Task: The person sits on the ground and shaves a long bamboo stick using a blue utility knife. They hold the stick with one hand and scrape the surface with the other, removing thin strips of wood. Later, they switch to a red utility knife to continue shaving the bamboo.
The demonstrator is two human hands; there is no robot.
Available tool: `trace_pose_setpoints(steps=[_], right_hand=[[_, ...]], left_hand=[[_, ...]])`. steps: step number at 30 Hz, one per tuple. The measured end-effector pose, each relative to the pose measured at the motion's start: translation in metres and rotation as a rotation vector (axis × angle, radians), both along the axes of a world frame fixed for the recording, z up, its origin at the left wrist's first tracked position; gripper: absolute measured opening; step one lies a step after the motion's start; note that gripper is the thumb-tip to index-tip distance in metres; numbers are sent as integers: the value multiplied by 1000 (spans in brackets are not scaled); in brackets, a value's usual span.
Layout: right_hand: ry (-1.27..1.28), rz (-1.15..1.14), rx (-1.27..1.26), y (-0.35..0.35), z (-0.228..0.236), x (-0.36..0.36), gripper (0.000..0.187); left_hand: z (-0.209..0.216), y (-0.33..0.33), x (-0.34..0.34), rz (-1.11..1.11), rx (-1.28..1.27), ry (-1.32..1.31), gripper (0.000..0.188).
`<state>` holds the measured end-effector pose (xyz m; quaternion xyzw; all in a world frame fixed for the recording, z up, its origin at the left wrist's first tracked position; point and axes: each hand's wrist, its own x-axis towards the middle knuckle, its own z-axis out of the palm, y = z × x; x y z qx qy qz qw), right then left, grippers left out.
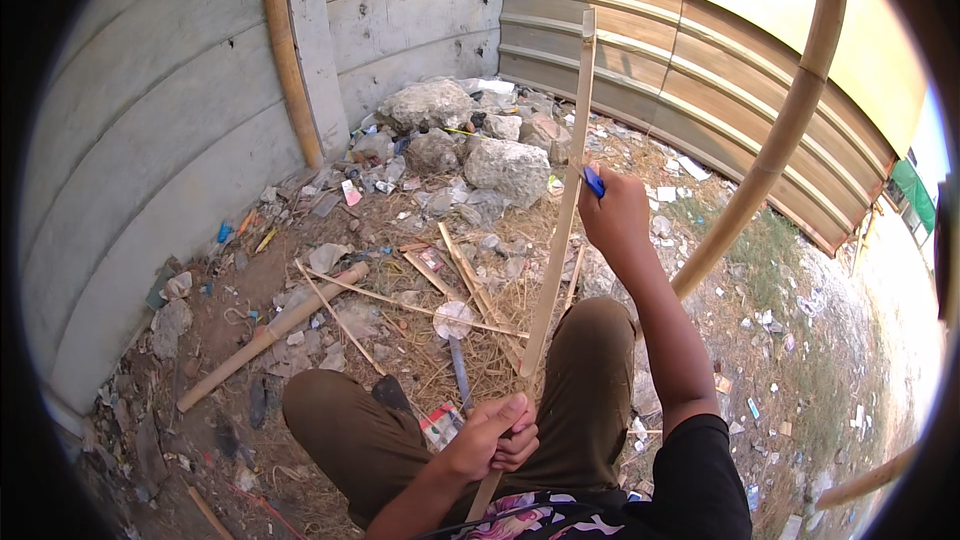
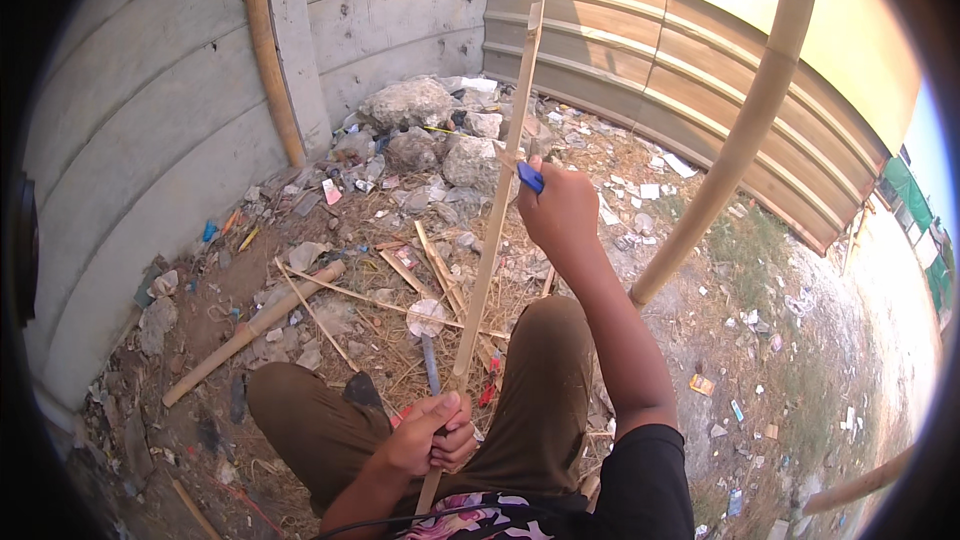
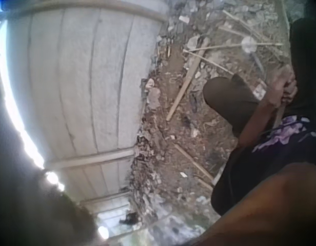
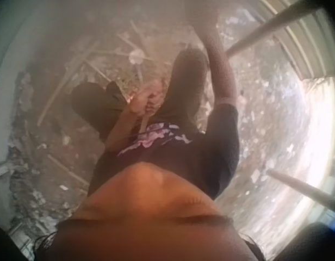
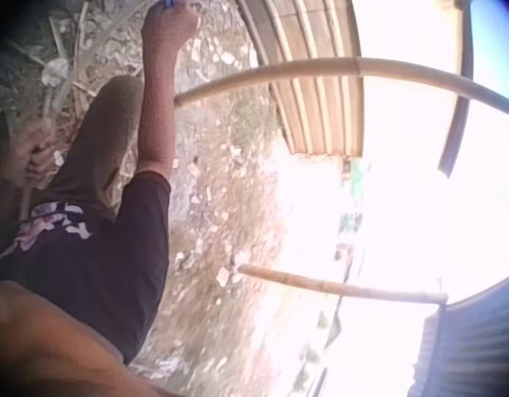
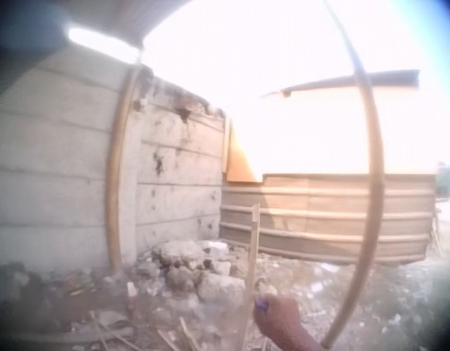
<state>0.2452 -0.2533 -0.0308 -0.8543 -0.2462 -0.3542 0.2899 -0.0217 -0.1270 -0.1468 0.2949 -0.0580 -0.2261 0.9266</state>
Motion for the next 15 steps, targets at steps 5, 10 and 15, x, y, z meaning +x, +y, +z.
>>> trace_pose_setpoints(steps=[5,10,15], right_hand=[[-130,-23,-3,8,39,43,40],[-118,17,-69,15,21,34,39],[-38,-177,-11,-7,71,91,40]], left_hand=[[-4,0,2,-7,-48,5,40],[-3,9,1,19,-34,-20,40],[-8,-3,0,-96,-42,53,40]])
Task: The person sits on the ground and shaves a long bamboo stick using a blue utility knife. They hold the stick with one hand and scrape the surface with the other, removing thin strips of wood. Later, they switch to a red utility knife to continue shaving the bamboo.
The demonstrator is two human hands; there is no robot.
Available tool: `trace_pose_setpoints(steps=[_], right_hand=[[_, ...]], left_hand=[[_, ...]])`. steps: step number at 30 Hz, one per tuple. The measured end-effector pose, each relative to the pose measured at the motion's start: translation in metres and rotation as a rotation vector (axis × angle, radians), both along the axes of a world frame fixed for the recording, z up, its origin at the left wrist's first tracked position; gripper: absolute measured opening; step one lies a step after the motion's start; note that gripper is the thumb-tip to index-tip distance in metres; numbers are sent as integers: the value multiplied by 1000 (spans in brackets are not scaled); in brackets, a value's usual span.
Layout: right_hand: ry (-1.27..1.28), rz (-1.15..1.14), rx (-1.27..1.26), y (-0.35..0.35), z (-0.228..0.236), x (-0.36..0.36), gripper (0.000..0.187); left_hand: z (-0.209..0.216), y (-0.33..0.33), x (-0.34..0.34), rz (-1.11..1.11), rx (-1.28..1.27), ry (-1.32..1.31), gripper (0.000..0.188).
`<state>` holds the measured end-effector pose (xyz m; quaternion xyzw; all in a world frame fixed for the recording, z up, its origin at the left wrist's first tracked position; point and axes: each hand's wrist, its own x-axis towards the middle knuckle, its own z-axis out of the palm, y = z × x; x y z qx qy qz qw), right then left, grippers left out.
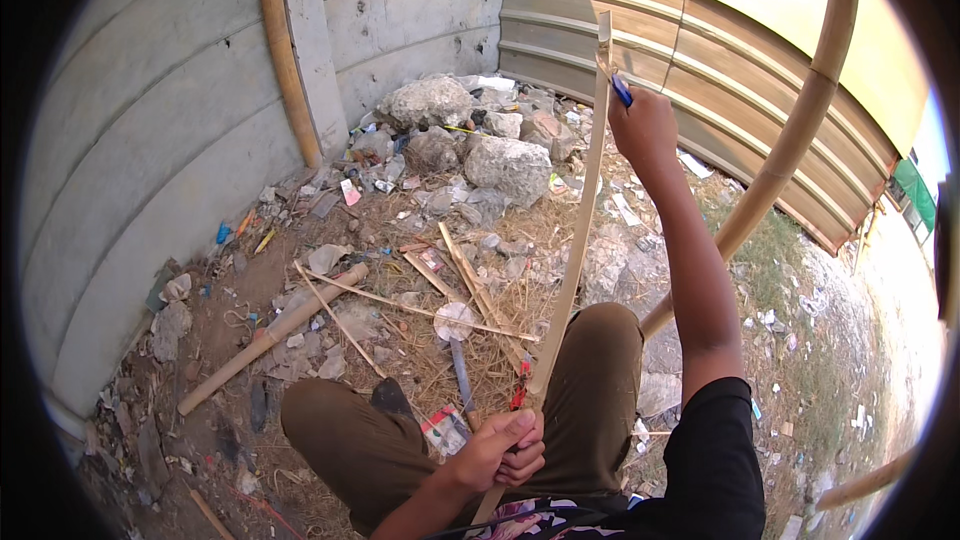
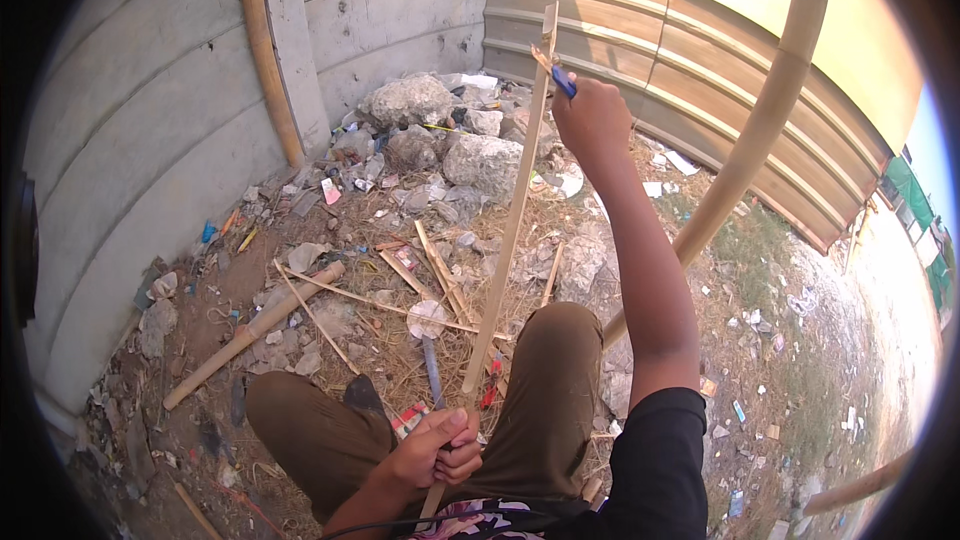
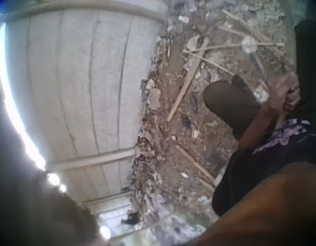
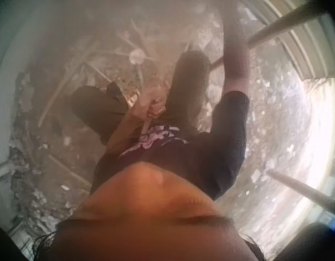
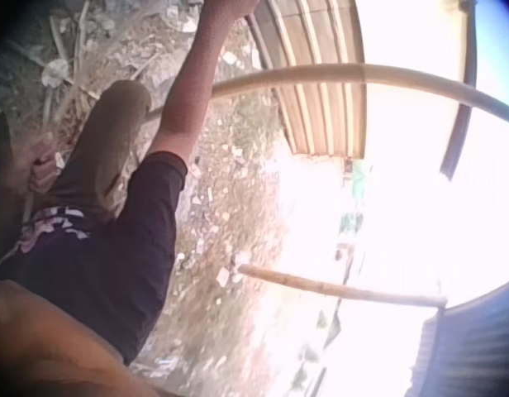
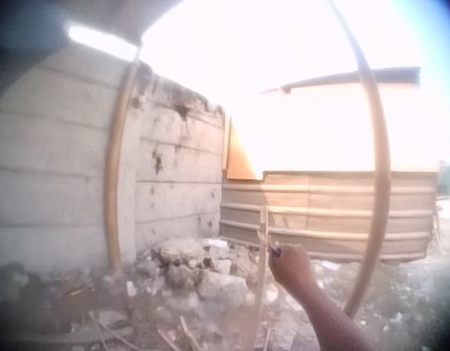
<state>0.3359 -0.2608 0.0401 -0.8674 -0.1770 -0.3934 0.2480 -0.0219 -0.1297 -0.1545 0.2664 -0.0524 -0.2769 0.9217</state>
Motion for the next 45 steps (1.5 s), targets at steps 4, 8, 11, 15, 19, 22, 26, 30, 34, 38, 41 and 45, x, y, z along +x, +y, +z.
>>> trace_pose_setpoints(steps=[4,8,11,15,19,22,26,30,34,38,41,45], right_hand=[[81,-117,-6,-24,54,33,37],[17,124,-66,8,3,-42,33],[33,367,-217,7,-77,-120,25],[158,616,-112,9,-149,-219,28],[220,567,-25,11,-163,-246,30],[114,546,-41,10,-160,-235,31],[27,495,-146,10,-151,-227,31],[-44,467,-182,17,-143,-216,30],[-62,456,-157,30,-137,-205,33],[-91,395,-94,42,-127,-183,39],[15,266,3,46,-110,-157,38],[91,119,198,23,-60,-97,40]], left_hand=[[2,-6,4,-53,0,-38,41],[7,7,2,88,10,-35,41],[12,14,4,163,33,-54,41],[17,18,3,185,2,-61,41],[18,18,-1,163,10,-86,41],[18,15,-3,154,9,-92,41],[23,17,-3,180,26,-98,42],[24,17,-2,232,76,-90,43],[26,20,-2,281,75,-77,43],[27,19,-2,295,20,-66,41],[24,12,-2,244,35,-56,40],[18,0,-4,141,83,-54,41]])
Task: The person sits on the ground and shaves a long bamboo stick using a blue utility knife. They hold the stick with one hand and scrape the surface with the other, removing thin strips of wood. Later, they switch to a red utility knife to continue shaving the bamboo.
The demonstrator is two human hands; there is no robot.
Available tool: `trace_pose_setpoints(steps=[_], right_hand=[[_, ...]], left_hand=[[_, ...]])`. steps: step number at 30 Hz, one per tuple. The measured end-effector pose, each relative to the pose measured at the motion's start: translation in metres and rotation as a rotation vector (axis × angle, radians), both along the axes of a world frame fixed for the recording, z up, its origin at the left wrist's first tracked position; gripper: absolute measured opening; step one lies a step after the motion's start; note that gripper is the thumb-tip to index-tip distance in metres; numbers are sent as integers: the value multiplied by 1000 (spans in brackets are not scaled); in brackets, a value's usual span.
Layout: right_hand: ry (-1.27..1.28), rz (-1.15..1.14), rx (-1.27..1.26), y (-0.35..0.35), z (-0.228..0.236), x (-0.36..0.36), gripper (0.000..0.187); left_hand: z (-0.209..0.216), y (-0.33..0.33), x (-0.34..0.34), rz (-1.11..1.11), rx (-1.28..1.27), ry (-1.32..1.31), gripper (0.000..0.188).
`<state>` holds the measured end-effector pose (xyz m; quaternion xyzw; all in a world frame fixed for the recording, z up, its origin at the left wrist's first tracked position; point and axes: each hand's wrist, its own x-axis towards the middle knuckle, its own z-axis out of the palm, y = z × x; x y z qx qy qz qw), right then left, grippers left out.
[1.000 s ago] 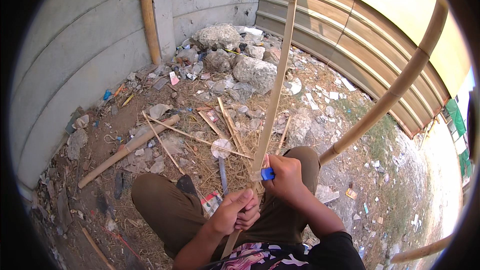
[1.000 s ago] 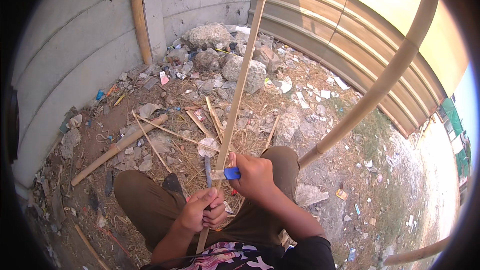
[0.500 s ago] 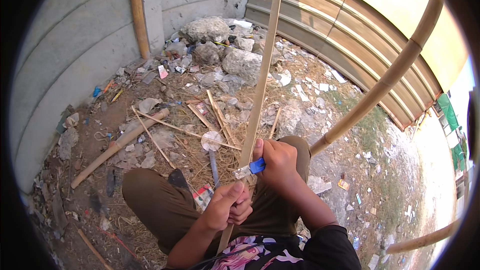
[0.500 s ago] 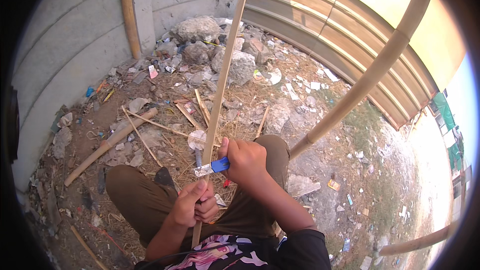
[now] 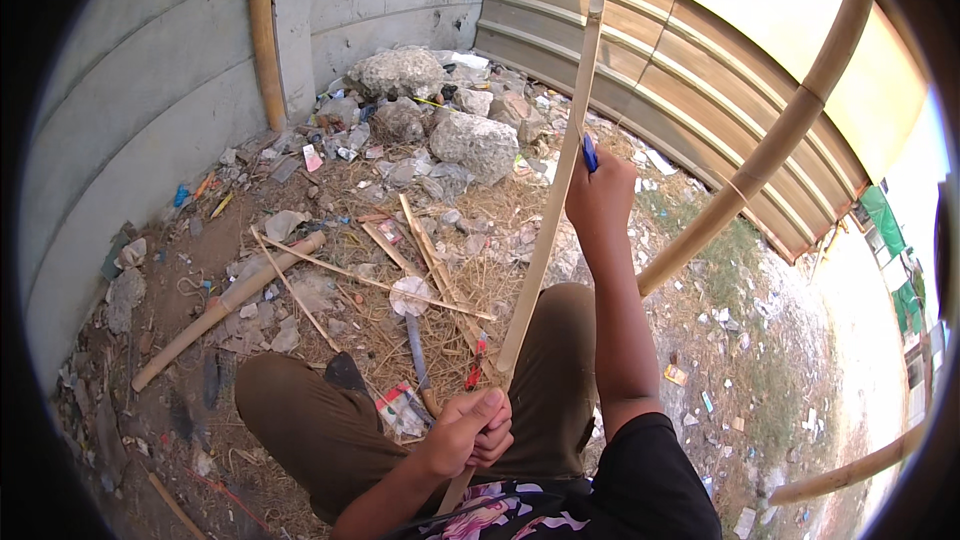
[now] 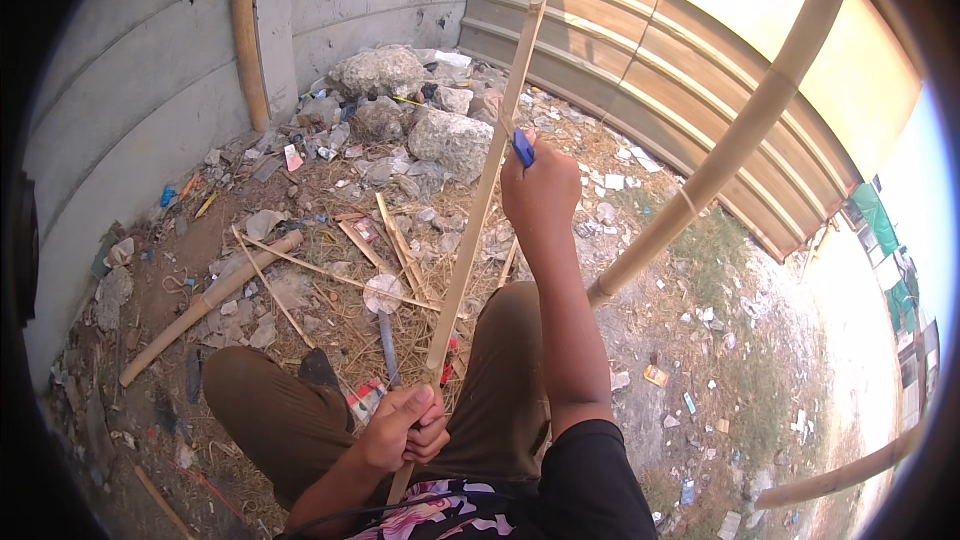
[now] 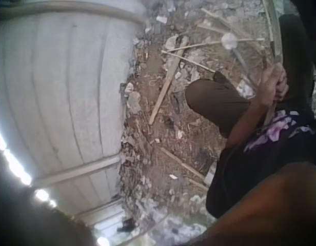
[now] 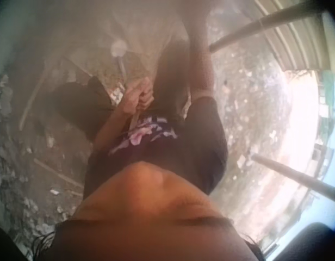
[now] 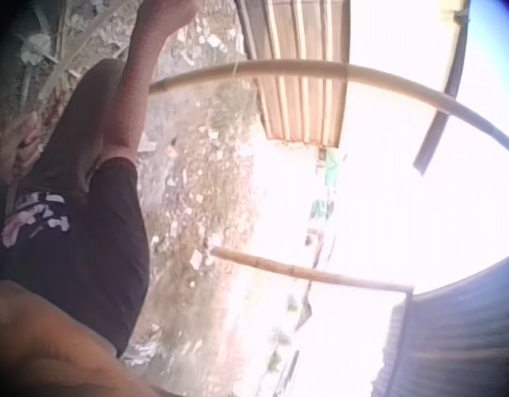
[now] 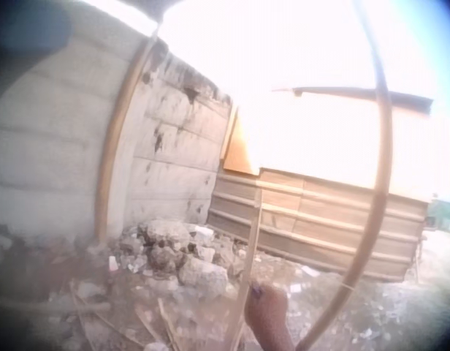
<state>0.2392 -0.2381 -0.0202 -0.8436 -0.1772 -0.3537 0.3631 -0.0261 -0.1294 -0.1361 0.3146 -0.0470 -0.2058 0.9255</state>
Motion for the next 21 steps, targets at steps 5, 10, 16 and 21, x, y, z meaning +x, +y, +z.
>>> trace_pose_setpoints(steps=[5,10,16,21], right_hand=[[-162,247,-305,-3,-24,-68,38],[-7,421,-393,-14,-83,-137,34],[-136,318,-396,-12,-75,-119,35],[-193,223,-375,1,-65,-96,35]], left_hand=[[6,12,1,96,0,-52,41],[7,17,1,144,39,-45,40],[9,11,0,174,90,-41,41],[10,12,2,220,112,-50,40]])
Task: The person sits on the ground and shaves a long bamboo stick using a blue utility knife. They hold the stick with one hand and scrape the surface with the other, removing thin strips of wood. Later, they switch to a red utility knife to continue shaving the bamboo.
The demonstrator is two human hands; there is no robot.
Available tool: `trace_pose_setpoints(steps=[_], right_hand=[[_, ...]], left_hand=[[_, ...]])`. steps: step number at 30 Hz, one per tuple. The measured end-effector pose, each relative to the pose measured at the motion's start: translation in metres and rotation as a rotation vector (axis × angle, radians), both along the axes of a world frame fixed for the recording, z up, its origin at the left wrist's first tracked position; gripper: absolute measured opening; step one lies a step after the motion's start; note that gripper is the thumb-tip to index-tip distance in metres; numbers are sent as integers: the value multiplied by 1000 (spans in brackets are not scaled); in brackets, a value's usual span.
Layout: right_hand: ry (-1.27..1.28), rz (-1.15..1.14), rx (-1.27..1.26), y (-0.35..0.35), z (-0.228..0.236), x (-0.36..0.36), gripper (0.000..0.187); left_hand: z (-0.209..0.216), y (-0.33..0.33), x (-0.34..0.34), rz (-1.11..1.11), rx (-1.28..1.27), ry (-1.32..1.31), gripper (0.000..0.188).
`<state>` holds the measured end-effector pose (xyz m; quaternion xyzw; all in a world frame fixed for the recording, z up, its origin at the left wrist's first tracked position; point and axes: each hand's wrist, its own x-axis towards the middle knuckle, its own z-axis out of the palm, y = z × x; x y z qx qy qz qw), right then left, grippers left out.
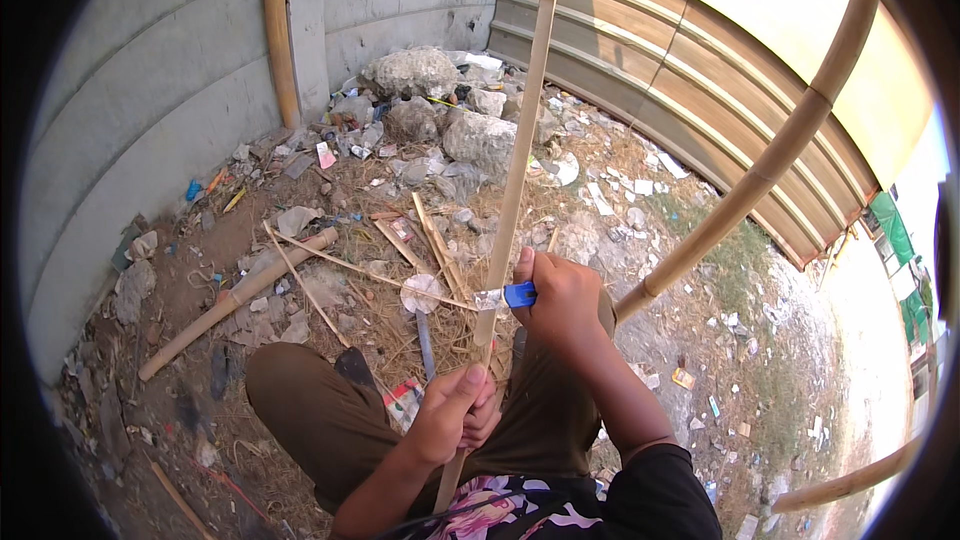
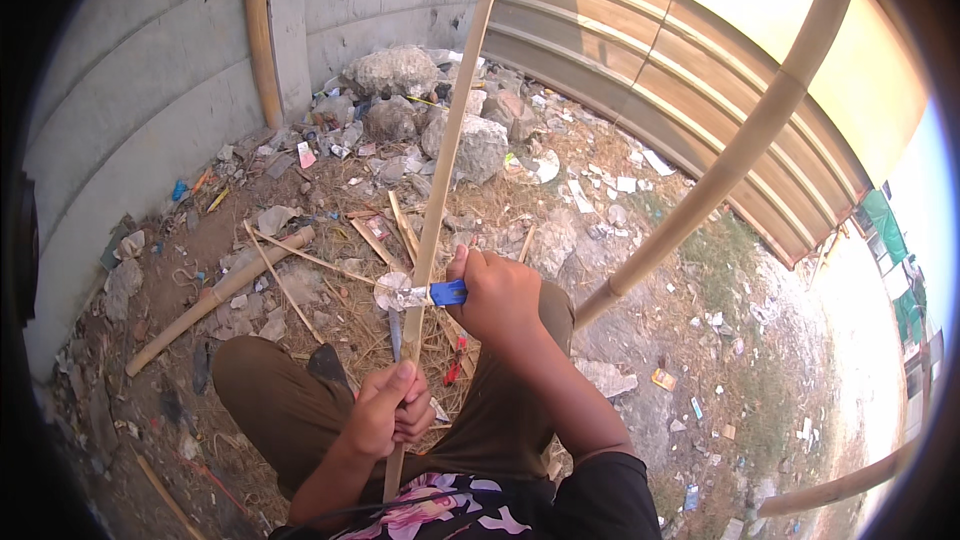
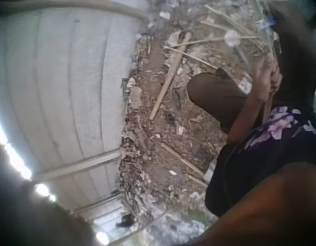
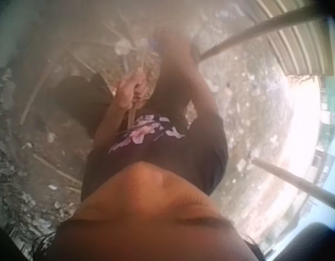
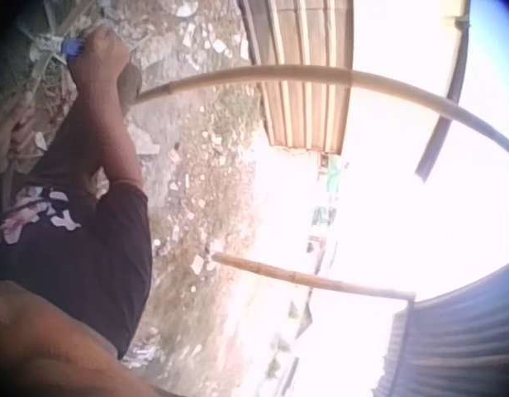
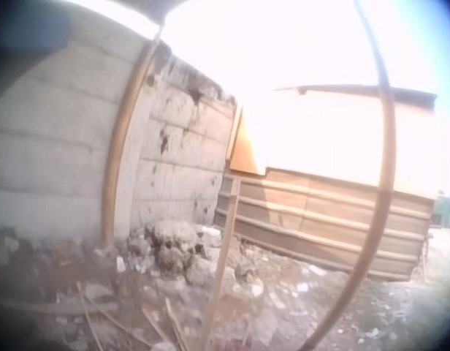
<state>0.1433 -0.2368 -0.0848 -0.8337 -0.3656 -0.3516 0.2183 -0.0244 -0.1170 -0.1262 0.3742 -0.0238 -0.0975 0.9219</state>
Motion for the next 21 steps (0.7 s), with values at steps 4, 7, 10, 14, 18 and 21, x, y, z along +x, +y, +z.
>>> trace_pose_setpoints(steps=[4,7,10,14,18,21], right_hand=[[-26,-62,60,15,15,30,38],[240,-265,141,17,55,71,39],[115,-292,205,11,85,110,42],[92,-170,128,27,71,101,39],[117,-69,45,14,22,49,38],[223,-147,232,4,43,78,38]], left_hand=[[1,1,-2,15,11,9,40],[-5,-6,-4,-40,20,31,40],[-5,-11,-3,-80,23,14,40],[-6,0,-1,-29,-4,42,40],[-7,3,-3,-26,-17,48,41],[-8,-4,-3,-131,-20,56,41]])
